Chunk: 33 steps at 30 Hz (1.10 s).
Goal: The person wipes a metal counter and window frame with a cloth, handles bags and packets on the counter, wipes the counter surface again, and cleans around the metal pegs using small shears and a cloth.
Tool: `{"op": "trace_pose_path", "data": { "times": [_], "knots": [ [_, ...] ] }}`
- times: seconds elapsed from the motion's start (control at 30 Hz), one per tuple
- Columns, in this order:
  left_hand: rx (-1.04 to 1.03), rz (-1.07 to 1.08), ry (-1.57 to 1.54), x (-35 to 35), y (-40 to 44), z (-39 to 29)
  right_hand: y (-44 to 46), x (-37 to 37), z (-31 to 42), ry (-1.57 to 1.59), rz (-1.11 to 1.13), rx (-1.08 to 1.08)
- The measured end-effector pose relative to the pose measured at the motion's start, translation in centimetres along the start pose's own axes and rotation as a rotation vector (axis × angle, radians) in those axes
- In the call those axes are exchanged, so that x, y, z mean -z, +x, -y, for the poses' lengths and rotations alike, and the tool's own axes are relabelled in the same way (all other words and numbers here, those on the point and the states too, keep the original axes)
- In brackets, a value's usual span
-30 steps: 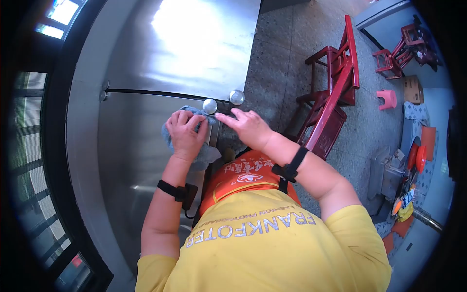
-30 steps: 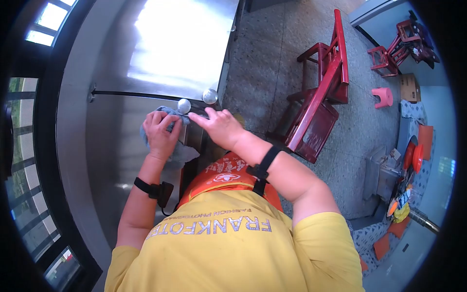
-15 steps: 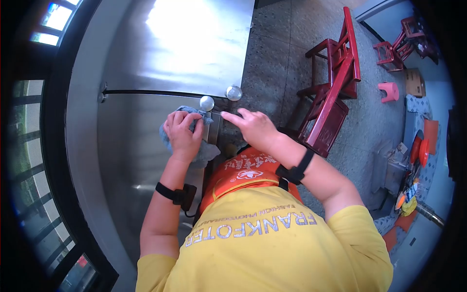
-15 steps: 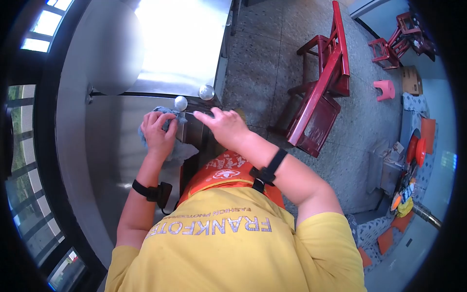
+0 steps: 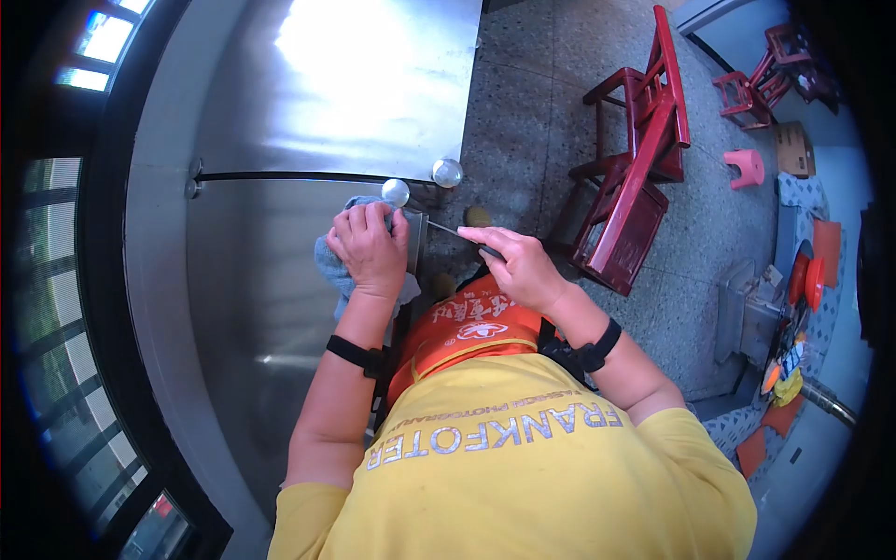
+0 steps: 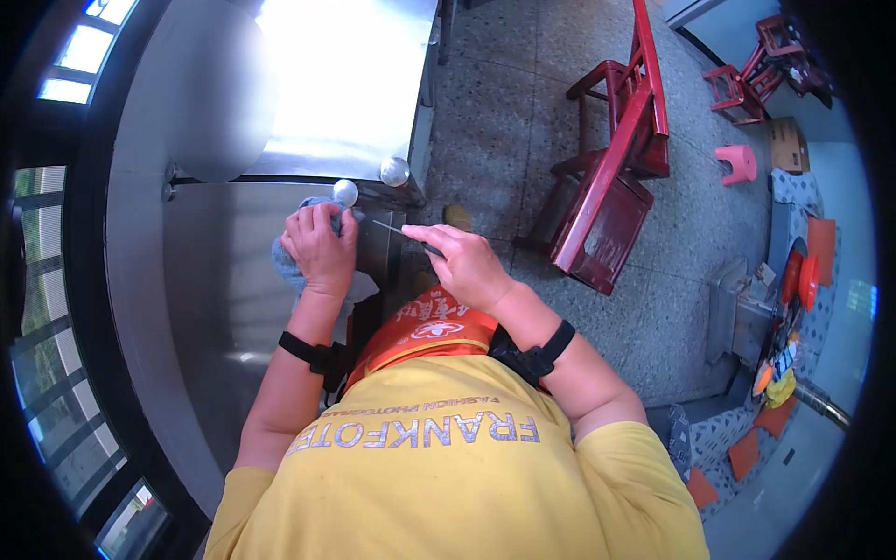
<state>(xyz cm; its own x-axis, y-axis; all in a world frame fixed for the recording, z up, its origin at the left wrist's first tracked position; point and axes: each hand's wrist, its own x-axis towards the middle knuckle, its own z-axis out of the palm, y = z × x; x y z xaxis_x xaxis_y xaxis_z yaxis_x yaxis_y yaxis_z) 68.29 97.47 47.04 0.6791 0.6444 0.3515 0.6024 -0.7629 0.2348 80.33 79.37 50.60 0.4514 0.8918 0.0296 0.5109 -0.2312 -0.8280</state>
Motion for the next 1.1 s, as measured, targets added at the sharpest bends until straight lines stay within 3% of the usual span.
{"op": "trace_pose_path", "data": {
  "times": [0.17,0.43,0.6,0.9,1.1],
  "knots": [
    [0.182,0.027,0.011,-0.3,0.2,1.2,-0.5,0.8,0.1,0.048,-0.045,-0.05],
    [0.2,0.092,-0.098,1.7,0.8,0.6,2.1,-1.6,0.5,-0.02,0.009,0.059],
    [0.226,0.256,-0.156,2.3,0.8,0.2,3.6,-3.2,-1.0,-0.23,-0.011,0.16],
    [0.198,0.257,-0.149,2.0,0.7,0.3,3.5,-3.0,-0.8,-0.289,0.061,0.035],
    [0.196,0.23,-0.146,1.8,0.6,0.2,3.4,-3.1,-1.3,-0.4,-0.007,0.137]
  ]
}}
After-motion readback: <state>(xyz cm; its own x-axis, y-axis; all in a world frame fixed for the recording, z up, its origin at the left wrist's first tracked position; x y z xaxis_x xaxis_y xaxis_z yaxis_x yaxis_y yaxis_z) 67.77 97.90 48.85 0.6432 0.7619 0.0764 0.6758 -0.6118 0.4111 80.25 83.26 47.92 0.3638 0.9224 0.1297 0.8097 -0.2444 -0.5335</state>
